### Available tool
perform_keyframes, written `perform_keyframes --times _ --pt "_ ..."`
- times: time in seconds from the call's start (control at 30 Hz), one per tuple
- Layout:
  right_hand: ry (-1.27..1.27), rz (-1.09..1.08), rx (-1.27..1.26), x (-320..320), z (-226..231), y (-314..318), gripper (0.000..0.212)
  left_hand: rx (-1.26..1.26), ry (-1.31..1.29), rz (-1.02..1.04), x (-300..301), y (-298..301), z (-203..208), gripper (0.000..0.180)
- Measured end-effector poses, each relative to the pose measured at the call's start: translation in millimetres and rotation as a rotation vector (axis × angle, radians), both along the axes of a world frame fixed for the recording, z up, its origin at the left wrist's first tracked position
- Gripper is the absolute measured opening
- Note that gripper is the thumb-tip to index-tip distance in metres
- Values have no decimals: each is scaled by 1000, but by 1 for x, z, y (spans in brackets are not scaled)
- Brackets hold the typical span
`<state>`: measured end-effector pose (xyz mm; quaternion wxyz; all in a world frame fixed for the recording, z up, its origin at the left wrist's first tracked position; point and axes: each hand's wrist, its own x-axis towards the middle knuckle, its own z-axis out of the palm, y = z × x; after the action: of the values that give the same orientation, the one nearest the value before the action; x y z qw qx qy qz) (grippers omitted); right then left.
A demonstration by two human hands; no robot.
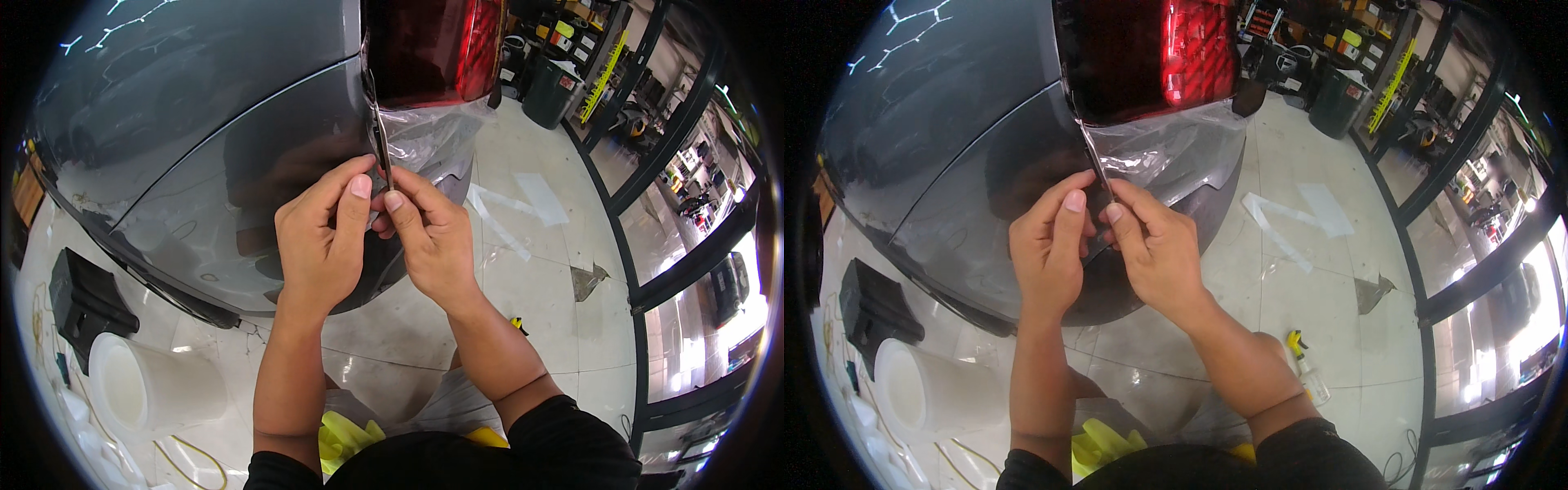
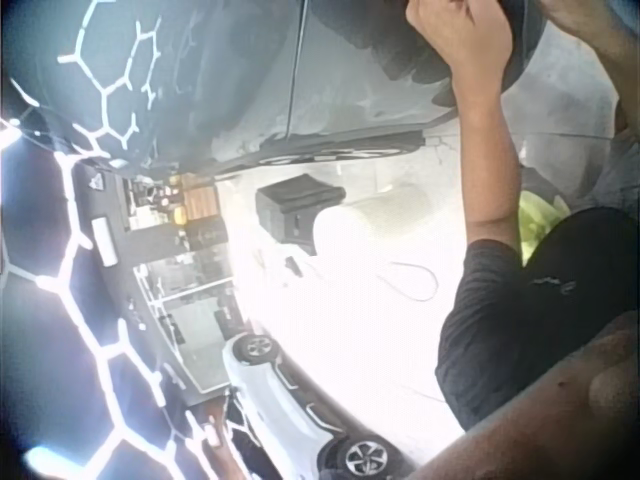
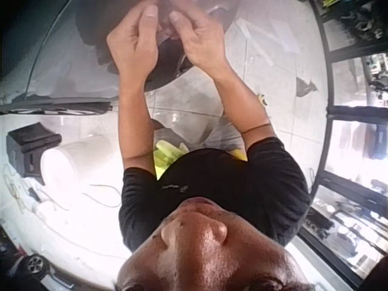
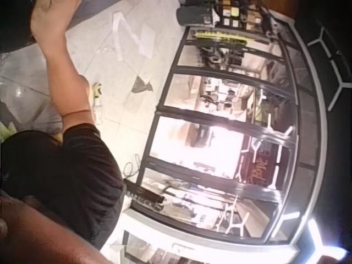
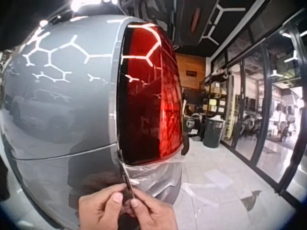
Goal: The person applies a protective film to a car's taillight using a yellow squeegee and a metal blade. They smooth the film over the surface, trim the excess material around the edges, and wipe the area with a cloth.
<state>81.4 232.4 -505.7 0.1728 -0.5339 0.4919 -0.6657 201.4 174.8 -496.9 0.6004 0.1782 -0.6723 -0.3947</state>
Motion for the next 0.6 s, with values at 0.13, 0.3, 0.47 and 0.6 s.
perform_keyframes --times 0.13,0.3,0.47,0.6 --pt "30 3 -5 -2 -1 0 28 -5 -5 1 -1 0 -1 24" --pt "27 -1 22 -5 -2 0 29 -33 -1 40 -5 -2 -4 28" --pt "75 11 41 -8 -3 1 30 -33 -9 53 -6 -2 -4 27" --pt "94 8 40 -10 -4 3 30 -21 -17 41 -6 0 -2 24"
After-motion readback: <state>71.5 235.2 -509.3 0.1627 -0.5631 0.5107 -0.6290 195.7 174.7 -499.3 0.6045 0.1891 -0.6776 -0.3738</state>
